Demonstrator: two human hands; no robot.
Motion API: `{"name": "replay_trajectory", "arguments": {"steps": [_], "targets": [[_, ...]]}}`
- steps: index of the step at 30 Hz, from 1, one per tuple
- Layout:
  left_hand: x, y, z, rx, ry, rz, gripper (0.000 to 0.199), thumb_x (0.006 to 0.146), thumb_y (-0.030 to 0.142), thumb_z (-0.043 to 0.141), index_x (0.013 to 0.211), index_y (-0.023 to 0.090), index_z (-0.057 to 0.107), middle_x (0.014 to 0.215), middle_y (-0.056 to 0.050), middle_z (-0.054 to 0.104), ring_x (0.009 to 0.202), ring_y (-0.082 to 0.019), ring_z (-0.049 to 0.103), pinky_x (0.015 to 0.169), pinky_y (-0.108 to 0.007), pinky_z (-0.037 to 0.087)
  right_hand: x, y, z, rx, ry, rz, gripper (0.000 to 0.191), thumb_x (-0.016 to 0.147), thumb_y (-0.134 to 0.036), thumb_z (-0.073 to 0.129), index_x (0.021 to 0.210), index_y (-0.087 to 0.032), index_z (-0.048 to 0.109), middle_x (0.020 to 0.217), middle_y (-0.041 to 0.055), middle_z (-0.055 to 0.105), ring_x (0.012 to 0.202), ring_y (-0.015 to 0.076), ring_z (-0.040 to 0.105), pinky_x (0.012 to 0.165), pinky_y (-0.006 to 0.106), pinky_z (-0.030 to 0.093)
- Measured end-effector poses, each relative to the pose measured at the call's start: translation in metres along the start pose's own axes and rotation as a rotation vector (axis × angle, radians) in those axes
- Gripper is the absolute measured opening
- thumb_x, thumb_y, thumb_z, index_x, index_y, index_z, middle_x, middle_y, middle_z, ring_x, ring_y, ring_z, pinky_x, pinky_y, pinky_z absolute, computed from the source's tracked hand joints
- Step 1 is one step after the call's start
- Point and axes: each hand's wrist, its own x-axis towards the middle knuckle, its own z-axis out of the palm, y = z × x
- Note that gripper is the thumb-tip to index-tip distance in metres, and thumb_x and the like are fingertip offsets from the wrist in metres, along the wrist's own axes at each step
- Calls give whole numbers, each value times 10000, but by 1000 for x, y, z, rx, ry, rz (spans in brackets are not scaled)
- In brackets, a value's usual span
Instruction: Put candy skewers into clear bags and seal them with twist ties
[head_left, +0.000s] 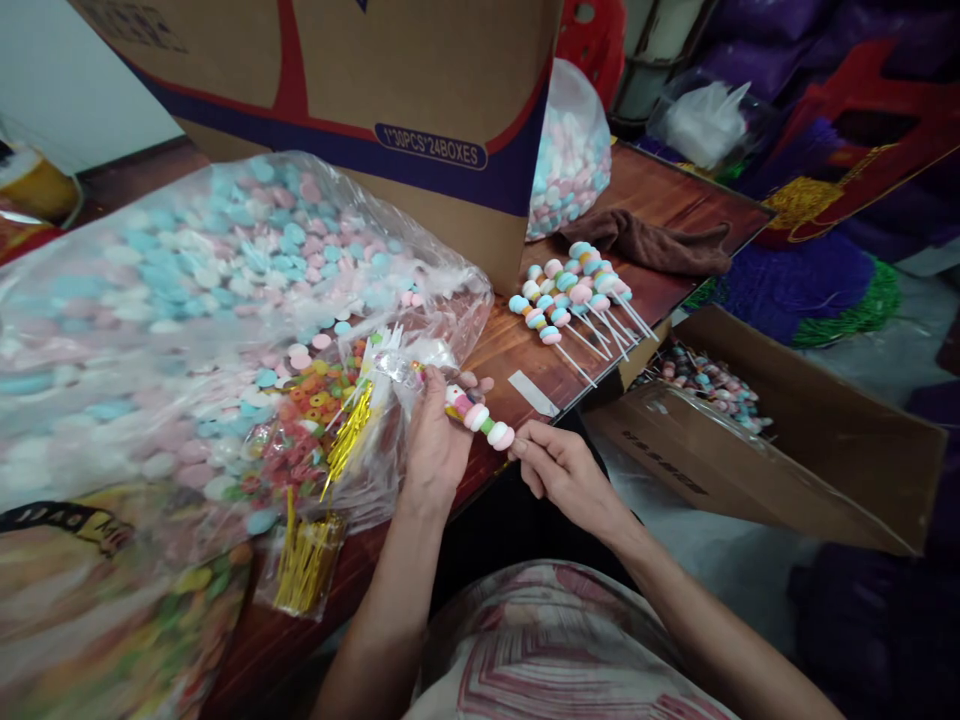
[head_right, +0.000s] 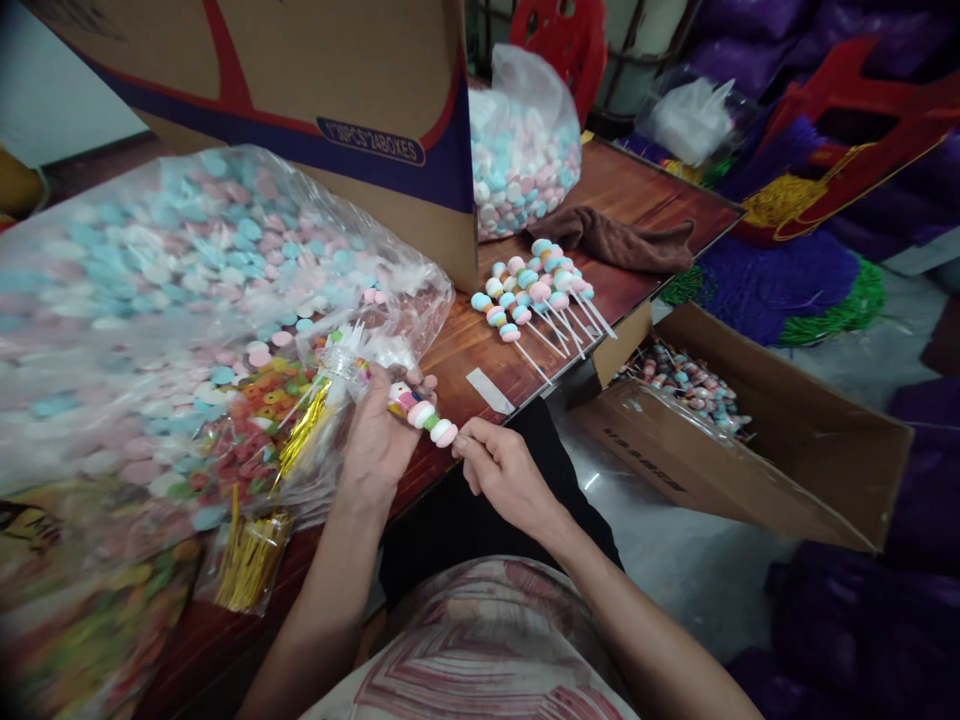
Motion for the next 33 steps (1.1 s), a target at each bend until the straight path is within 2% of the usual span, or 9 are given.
{"name": "replay_trajectory", "arguments": {"steps": [5,10,15,19,22,26,29,33], "targets": [[-2,-4,2,-4,-16,55,361,833,533,695,804,182,618,787,1,653,822,-154,705,690,-233,501,0,6,5,419,-146,231,318,898,-450,668,782,-164,588,426,-93,437,323,41,220,347,176,140],[-4,-5,5,-20,-13,91,375,832,568,674,799,200,610,787,0,654,868,-163,706,720,-239,509,2,13,3,797,-293,364,309,845,-384,783,793,-144,596,415,-123,390,308,8,153,337,144,136],[-6,-6,4,-50,-61,94,368,794,561,720,809,205,626,806,5,657,864,-161,707,741,-249,522,1,20,6,1009,-383,432,232,841,-278,783,837,-138,599,428,-146,334,321,10,87,325,143,136],[-8,-8,3,-54,-94,108,345,796,533,734,821,201,645,825,5,660,837,-143,700,791,-261,533,-2,23,17,1039,-366,425,243,824,-292,790,825,-153,591,433,-149,298,334,19,75,325,154,128],[-9,-9,3,12,-97,141,329,795,493,755,793,185,637,790,4,642,764,-124,678,772,-249,530,-2,20,23,907,-253,349,270,840,-361,767,813,-161,588,429,-141,323,334,23,104,345,166,134],[-11,-9,1,68,-97,65,257,791,373,788,785,176,624,747,14,623,716,-112,664,748,-238,518,1,11,20,376,-24,99,293,939,-411,624,774,-176,568,438,-92,417,361,56,261,395,189,190],[-10,-9,-1,19,-66,39,256,789,357,790,768,172,613,736,16,620,764,-131,681,775,-255,512,0,9,14,2,31,-57,301,996,-353,518,743,-190,528,499,-70,430,448,88,373,473,208,283],[-9,-10,-3,-19,-16,57,323,819,455,744,762,170,605,774,6,630,826,-154,694,763,-259,498,-6,17,12,-371,64,-214,252,1016,-271,440,789,-199,523,600,-59,369,513,102,337,530,232,278]]}}
